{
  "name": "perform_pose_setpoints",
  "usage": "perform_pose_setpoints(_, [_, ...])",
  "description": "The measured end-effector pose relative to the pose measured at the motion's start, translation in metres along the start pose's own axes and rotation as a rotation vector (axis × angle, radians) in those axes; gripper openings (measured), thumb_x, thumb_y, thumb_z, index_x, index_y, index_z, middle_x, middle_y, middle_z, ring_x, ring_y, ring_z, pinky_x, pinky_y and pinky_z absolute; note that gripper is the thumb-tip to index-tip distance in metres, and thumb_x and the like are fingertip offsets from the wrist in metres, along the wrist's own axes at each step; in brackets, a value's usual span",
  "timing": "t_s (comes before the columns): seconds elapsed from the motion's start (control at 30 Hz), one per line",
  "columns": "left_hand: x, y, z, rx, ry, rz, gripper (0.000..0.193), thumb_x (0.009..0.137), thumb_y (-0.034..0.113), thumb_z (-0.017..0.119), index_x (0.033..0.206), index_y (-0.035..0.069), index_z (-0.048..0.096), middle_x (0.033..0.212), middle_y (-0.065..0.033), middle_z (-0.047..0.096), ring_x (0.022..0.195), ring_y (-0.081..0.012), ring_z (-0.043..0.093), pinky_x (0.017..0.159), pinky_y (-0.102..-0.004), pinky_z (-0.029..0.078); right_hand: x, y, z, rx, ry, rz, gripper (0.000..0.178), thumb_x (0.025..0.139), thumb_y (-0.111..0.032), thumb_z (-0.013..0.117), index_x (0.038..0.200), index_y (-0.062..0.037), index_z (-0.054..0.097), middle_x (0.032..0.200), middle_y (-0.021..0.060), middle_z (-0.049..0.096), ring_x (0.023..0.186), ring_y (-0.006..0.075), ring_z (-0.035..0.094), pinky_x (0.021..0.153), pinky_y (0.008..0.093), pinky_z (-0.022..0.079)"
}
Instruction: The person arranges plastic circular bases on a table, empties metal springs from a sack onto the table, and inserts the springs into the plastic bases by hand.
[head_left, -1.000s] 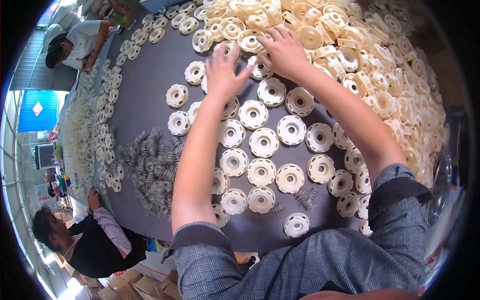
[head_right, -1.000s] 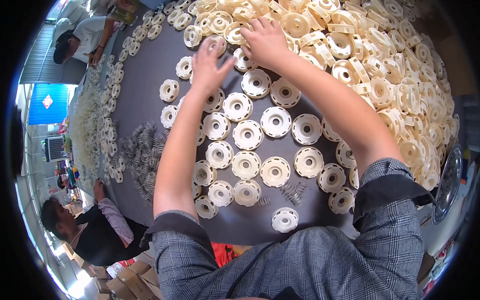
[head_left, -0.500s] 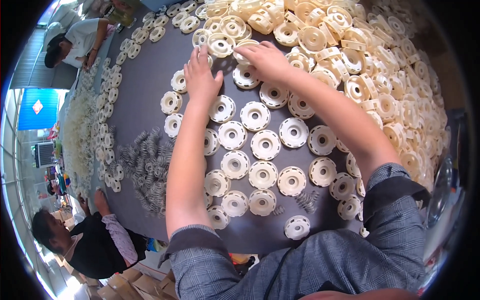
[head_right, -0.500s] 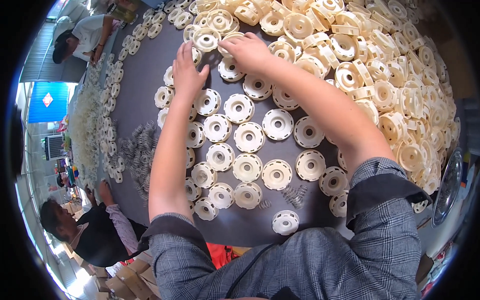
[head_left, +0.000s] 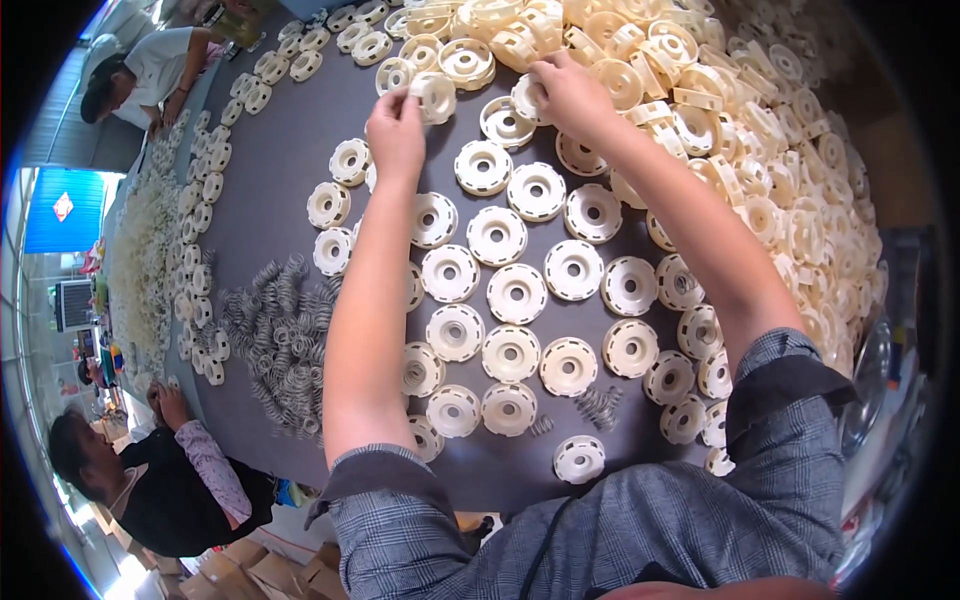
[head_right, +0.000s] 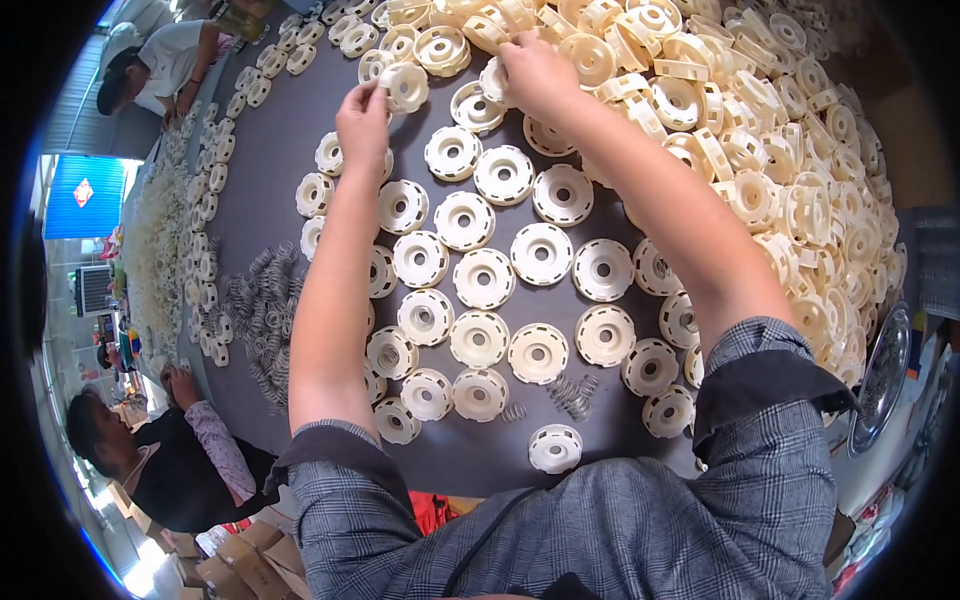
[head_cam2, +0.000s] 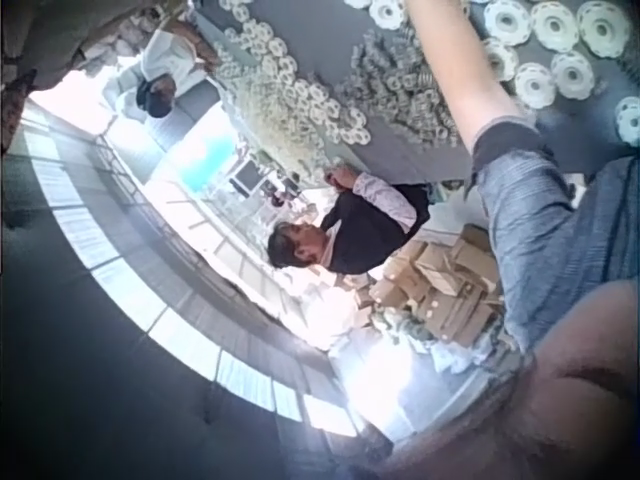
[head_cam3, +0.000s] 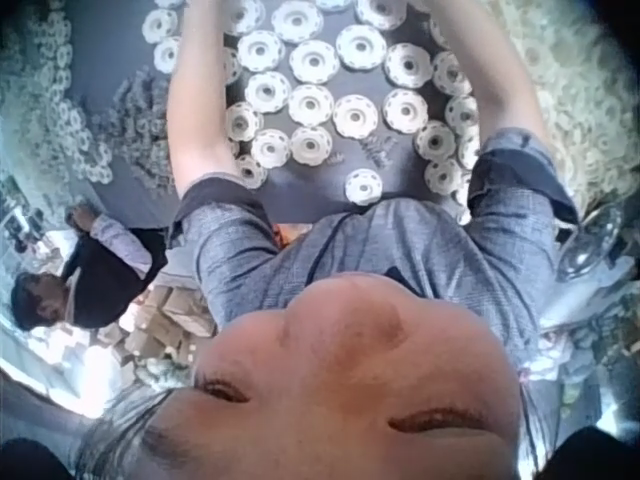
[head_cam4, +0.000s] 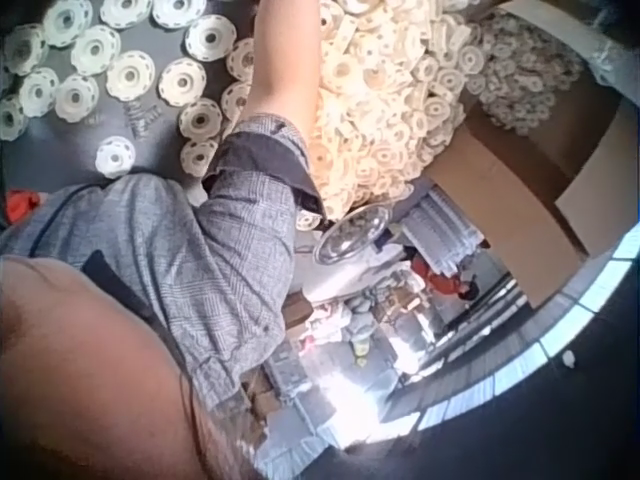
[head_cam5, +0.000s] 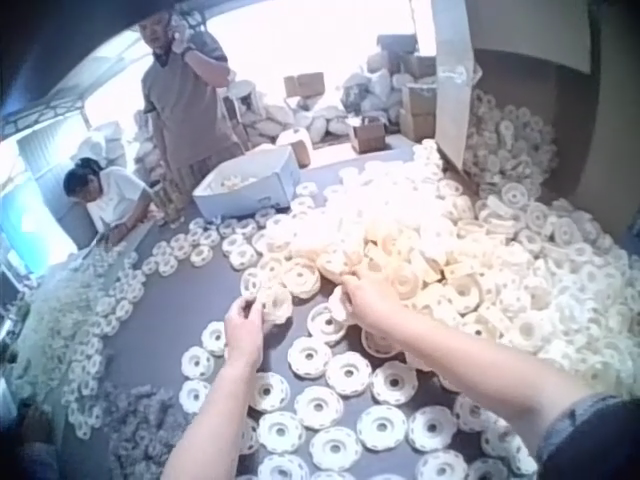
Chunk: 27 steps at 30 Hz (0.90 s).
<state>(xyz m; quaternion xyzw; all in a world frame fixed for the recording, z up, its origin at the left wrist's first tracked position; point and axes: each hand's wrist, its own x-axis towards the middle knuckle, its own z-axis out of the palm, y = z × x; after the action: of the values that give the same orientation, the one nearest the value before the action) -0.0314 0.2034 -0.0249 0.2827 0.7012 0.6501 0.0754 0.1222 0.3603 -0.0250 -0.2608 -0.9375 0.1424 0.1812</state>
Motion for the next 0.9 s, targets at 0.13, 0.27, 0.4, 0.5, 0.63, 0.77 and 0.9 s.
perform_pose_setpoints(0.13, [0.000, -0.005, -0.012, 0.102, -0.078, -0.406, 0.026, 0.079, 0.010, 0.057, 0.100, -0.004, 0.055, 0.077, -0.0089, 0.062, 0.066, -0.0151, 0.059, 0.061, -0.0263, 0.047, -0.011, -0.010, 0.001, -0.224, 0.118, -0.139, 0.033, 0.081, -0.029, 0.052, 0.111, -0.0143, 0.055, 0.119, 0.0101, 0.050, 0.110, 0.0270, 0.046, 0.089, 0.0425, 0.038])
perform_pose_setpoints(0.27, [-0.024, 0.007, -0.018, 0.781, -0.186, 0.185, 0.046, 0.074, 0.029, 0.063, 0.114, 0.008, 0.052, 0.116, -0.0173, 0.052, 0.106, -0.0285, 0.050, 0.091, -0.0400, 0.037, -0.022, -0.020, -0.004, -0.109, -0.110, -0.202, 0.052, 0.081, -0.046, 0.051, 0.124, -0.0185, 0.046, 0.133, 0.0129, 0.038, 0.123, 0.0288, 0.035, 0.099, 0.0449, 0.029])
perform_pose_setpoints(0.4, [-0.075, 0.012, -0.017, 1.154, -0.609, 0.367, 0.068, 0.076, 0.055, 0.052, 0.134, 0.026, 0.033, 0.141, -0.0175, 0.019, 0.130, -0.0343, 0.019, 0.103, -0.0564, 0.007, -0.035, -0.032, -0.003, -0.216, -0.182, -0.323, 0.066, 0.071, -0.056, 0.058, 0.127, -0.0243, 0.045, 0.137, 0.0141, 0.030, 0.125, 0.0324, 0.030, 0.098, 0.0507, 0.028])
perform_pose_setpoints(0.5, [-0.079, 0.012, -0.035, 1.222, -0.624, 0.281, 0.068, 0.078, 0.052, 0.050, 0.136, 0.028, 0.027, 0.143, -0.0153, 0.017, 0.130, -0.0314, 0.022, 0.102, -0.0589, 0.008, -0.035, -0.050, 0.003, -0.201, -0.175, -0.392, 0.068, 0.070, -0.053, 0.061, 0.127, -0.0214, 0.044, 0.136, 0.0136, 0.031, 0.124, 0.0324, 0.031, 0.096, 0.0489, 0.029])
perform_pose_setpoints(0.63, [-0.070, 0.010, -0.053, 1.254, -0.599, 0.240, 0.068, 0.078, 0.049, 0.053, 0.137, 0.028, 0.026, 0.141, -0.0157, 0.020, 0.130, -0.0275, 0.024, 0.101, -0.0598, 0.008, -0.024, -0.065, 0.022, 0.005, -0.141, -0.555, 0.060, 0.077, -0.032, 0.060, 0.129, -0.0113, 0.037, 0.129, 0.0117, 0.041, 0.120, 0.0290, 0.037, 0.095, 0.0446, 0.033])
perform_pose_setpoints(0.77, [-0.084, 0.014, -0.068, 1.022, -0.476, 0.300, 0.063, 0.078, 0.041, 0.058, 0.133, 0.021, 0.033, 0.139, -0.0157, 0.026, 0.128, -0.0288, 0.027, 0.103, -0.0566, 0.006, -0.019, -0.050, 0.010, 0.194, -0.156, -0.447, 0.056, 0.076, -0.016, 0.061, 0.127, -0.0093, 0.038, 0.118, 0.0155, 0.048, 0.112, 0.0324, 0.042, 0.096, 0.0375, 0.035])
perform_pose_setpoints(0.9, [-0.123, 0.047, -0.089, 0.442, -0.313, 0.149, 0.049, 0.079, 0.025, 0.061, 0.122, 0.009, 0.045, 0.125, -0.0156, 0.043, 0.120, -0.0276, 0.038, 0.102, -0.0428, 0.022, -0.063, -0.057, -0.057, 0.364, -0.305, -0.313, 0.056, 0.073, -0.023, 0.066, 0.122, -0.0084, 0.045, 0.113, 0.0149, 0.052, 0.105, 0.0276, 0.047, 0.091, 0.0380, 0.038])
